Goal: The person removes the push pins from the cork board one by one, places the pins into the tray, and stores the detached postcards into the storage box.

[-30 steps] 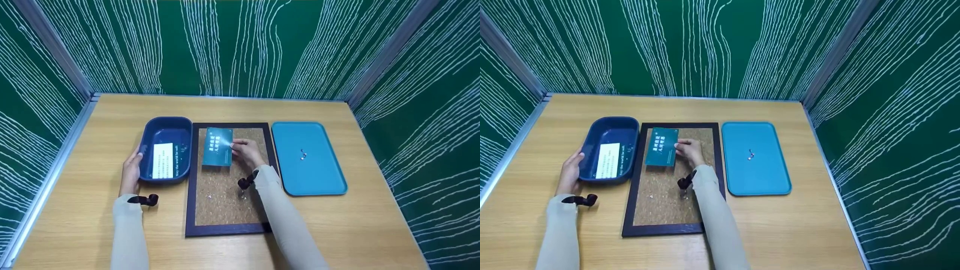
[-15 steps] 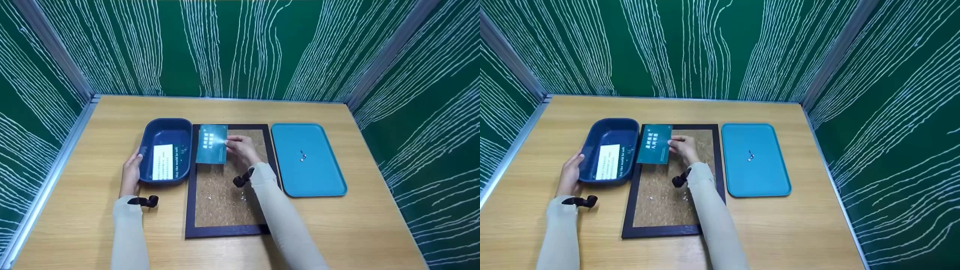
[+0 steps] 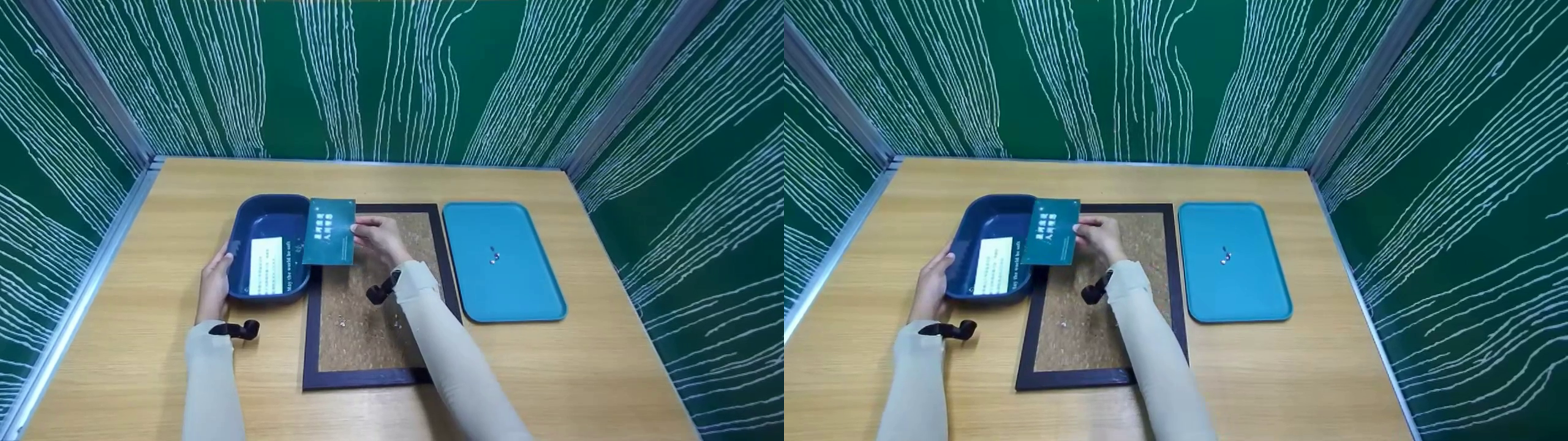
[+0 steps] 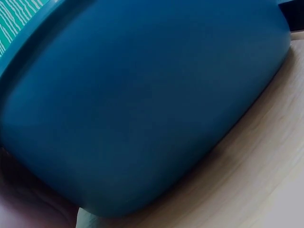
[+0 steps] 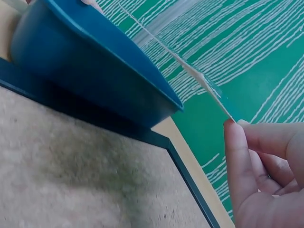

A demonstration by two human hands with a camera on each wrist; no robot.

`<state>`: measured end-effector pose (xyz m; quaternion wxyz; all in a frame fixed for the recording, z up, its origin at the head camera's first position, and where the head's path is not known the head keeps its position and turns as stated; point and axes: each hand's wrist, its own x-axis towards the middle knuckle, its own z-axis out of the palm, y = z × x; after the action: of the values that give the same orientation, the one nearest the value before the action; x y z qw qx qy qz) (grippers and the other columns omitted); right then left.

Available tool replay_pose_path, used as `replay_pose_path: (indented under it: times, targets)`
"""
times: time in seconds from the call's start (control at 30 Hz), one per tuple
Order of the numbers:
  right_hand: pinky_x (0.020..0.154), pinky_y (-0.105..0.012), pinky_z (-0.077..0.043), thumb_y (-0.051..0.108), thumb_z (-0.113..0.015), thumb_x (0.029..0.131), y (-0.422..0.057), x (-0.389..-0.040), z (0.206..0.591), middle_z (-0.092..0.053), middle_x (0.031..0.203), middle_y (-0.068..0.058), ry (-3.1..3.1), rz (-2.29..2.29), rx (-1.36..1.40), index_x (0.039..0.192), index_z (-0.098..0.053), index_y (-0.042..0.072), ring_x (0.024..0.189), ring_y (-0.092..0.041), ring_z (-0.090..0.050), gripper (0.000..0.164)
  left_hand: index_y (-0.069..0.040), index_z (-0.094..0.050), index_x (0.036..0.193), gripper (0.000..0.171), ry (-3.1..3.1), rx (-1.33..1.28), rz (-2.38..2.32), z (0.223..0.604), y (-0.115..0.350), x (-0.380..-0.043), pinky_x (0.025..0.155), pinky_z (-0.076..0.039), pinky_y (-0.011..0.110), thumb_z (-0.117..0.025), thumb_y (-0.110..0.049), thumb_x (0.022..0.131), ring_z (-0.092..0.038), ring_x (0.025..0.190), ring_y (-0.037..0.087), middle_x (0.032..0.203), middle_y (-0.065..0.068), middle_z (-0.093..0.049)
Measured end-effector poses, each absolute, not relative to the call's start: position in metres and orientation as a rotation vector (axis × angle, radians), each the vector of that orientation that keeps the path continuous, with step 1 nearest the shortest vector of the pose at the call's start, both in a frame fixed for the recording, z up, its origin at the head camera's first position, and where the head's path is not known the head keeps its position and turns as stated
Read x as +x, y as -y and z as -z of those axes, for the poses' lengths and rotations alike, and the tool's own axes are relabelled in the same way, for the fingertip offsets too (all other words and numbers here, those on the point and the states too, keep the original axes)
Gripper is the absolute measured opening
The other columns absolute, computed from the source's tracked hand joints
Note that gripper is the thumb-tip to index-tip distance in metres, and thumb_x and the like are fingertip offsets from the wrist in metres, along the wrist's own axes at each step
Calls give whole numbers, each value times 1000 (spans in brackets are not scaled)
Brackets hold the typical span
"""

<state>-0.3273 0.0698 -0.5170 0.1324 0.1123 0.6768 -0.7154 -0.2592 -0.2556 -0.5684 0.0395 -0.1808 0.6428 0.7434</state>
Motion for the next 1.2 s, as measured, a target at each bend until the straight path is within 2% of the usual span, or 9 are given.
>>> replay_pose_path:
  times: [0.13,0.33,0.47,0.7,1.0,1.1,1.2]
  targets:
    - [82,-31,-58,4,-71,85,-60,-327,514,-71,100,-12,-1943,2102,293,107,-71,3,75,-13,-69,22,-25,-24,153,49,-1979,-549,-2281,569,256,-259,122,-16,31,-33,-31,105,-12,149,14,162,-5,-13]
    - [89,-40,-56,1,-69,85,-46,-327,513,-70,103,-14,-1960,2111,215,108,-70,0,75,-14,-68,23,-21,-25,153,49,-1994,-554,-2288,570,256,-258,122,-13,29,-35,-28,105,-10,149,13,162,-3,-14]
    - [92,-44,-53,-1,-69,85,-36,-327,513,-70,105,-16,-1946,2126,199,109,-69,-3,75,-14,-68,24,-23,-24,153,50,-1992,-562,-2276,570,257,-258,122,-10,29,-35,-30,105,-7,150,12,162,-4,-11]
    - [92,-45,-54,-3,-68,85,-18,-324,512,-70,99,-16,-1937,2138,230,107,-70,-4,71,-13,-67,22,-26,-25,153,49,-1931,-592,-2286,568,256,-259,122,-12,30,-33,-31,105,-8,150,12,162,-7,-12]
    - [71,-26,-60,-2,-69,84,4,-320,510,-71,96,-13,-1982,2082,260,102,-71,-1,72,-13,-67,18,-30,-26,152,48,-1982,-607,-2230,568,257,-259,123,-8,34,-35,-34,105,-3,150,14,162,-6,-9]
    - [70,-25,-59,-2,-69,85,9,-319,510,-70,96,-13,-1984,2067,262,102,-71,0,74,-14,-68,18,-30,-27,152,48,-1987,-602,-2227,569,257,-259,123,-8,34,-34,-34,105,-4,150,14,162,-7,-10]
    - [70,-25,-60,-3,-69,85,15,-318,509,-70,96,-13,-1977,2073,261,103,-71,0,74,-15,-68,19,-26,-26,152,49,-1982,-569,-2268,570,257,-260,123,-9,32,-35,-31,105,-6,150,14,162,-5,-12]
